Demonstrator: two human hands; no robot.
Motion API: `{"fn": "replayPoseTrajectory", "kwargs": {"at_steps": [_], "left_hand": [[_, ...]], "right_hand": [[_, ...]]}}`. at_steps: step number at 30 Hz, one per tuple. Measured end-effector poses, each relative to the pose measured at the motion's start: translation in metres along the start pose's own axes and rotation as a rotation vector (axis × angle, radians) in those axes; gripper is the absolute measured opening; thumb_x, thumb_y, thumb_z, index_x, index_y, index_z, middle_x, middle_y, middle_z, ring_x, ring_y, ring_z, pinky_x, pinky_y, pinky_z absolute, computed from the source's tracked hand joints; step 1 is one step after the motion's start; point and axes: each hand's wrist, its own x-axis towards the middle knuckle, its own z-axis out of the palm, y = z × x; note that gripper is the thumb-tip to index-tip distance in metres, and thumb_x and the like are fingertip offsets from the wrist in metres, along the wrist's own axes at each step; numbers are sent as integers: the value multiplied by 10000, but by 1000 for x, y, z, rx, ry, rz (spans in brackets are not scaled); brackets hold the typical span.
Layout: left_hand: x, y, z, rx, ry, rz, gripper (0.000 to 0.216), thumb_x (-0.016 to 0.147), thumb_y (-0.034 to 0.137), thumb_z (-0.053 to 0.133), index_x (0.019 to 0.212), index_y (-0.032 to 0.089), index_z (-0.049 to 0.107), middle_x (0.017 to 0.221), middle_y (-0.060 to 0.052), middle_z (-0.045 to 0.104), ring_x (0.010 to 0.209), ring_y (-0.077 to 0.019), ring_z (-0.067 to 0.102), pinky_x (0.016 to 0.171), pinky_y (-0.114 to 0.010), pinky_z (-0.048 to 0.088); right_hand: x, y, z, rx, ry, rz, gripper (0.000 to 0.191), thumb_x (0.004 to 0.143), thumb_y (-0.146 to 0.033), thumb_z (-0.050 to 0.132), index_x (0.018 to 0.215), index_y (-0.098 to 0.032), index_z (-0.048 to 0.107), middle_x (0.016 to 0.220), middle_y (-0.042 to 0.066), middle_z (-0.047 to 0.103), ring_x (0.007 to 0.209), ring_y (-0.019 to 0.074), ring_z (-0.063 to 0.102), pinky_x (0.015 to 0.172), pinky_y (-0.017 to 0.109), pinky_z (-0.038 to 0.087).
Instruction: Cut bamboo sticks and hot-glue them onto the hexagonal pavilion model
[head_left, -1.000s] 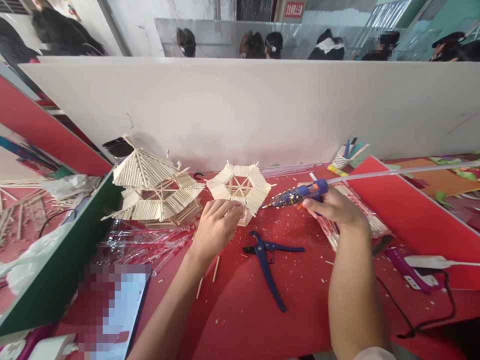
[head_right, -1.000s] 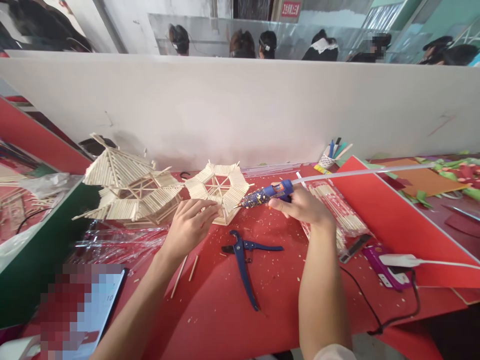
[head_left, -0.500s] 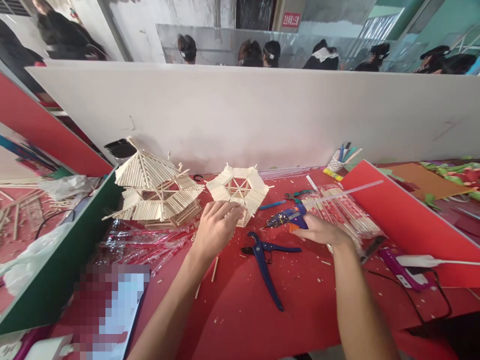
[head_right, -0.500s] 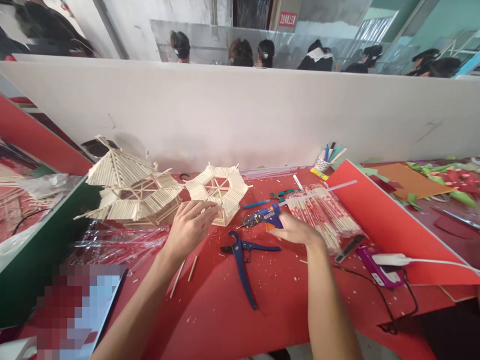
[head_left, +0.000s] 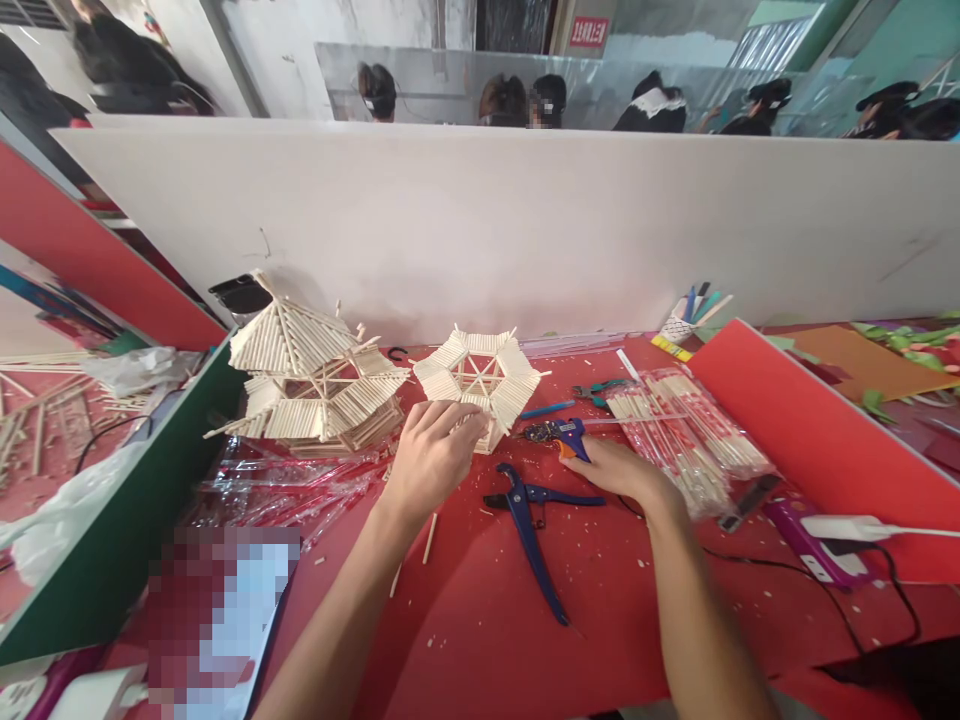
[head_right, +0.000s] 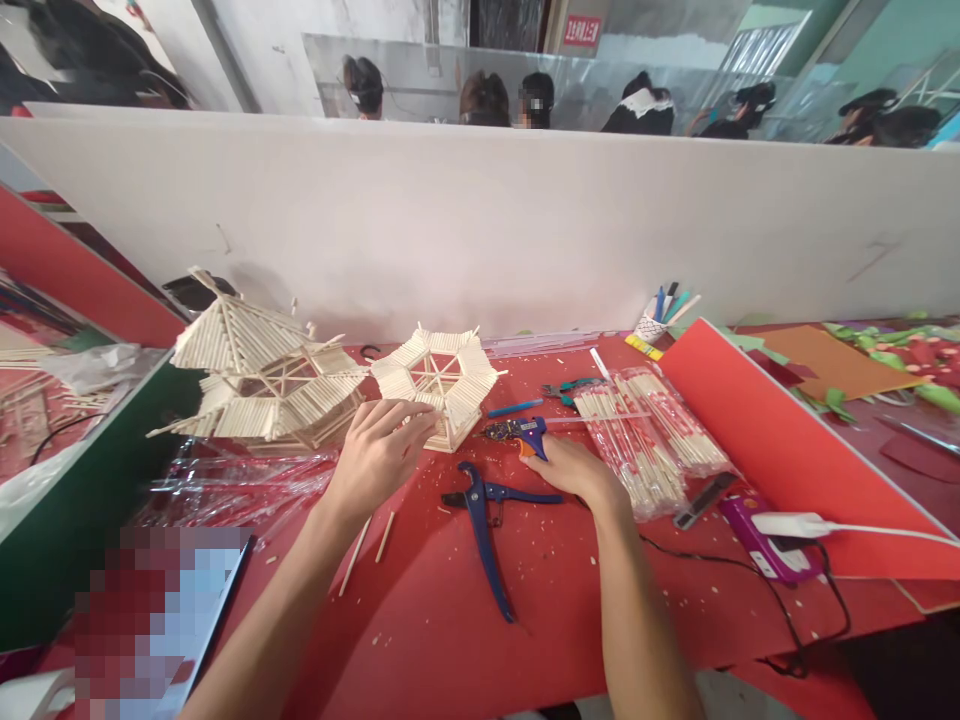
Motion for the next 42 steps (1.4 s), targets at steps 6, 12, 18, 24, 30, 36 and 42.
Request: {"fn": "replayPoseTrajectory", "kwargs": {"at_steps": [6,12,18,24,30,36,42], "left_hand": [[-1,0,2,3,-20,-7,258,905,68,607,1075,242,694,1091,-27,755,975,-201,678,812,-358,450],[-4,-6,-6,-25,-29,2,272,967,154,594,1222,238,639,1154,-51,752,1025,-203,686,888,-373,467],[-18,-28,-20,-78,-11,-186,361,983,209,558,1344,198,559,1246,-105,706,1139,-250,653,969,-417,493],[-28,-32,-9,-165,-15,-196,362,990,233,555,1351,207,563,1313,-107,682,1252,-248,617,1054,-435,502],[-28,-30,-1,-172,82,-154,264,1012,208,525,1249,215,640,1250,-79,719,1204,-229,641,1029,-426,539],[-29,-26,4,-187,105,-157,260,1013,231,543,1249,237,652,1245,-64,724,1188,-226,647,1021,-428,549],[-29,-24,6,-165,136,-145,251,1004,215,567,1240,228,649,1218,-62,733,1166,-222,651,1000,-413,549]], "right_hand": [[7,-9,8,-123,23,114,390,977,-434,513,1109,-116,695,1200,240,719,1151,392,676,852,379,478],[-6,-12,1,-121,96,143,262,943,-375,598,1069,-157,670,1122,194,743,1084,352,700,822,370,483],[-34,-40,-15,64,436,-87,266,975,-444,562,1111,-217,588,1011,93,729,928,281,705,760,379,523],[-29,-98,-15,32,751,-583,365,962,-397,629,1275,-216,573,1226,127,653,1156,286,611,994,430,517],[0,-110,1,-19,888,-696,212,978,-290,611,1166,-211,665,1104,112,690,1057,266,628,949,424,543],[9,-103,3,20,940,-746,149,957,-258,649,1093,-212,690,1052,100,696,1004,254,629,909,421,555],[9,-101,2,14,928,-755,177,940,-246,670,1110,-208,704,1074,106,687,1017,261,627,915,431,553]]}}
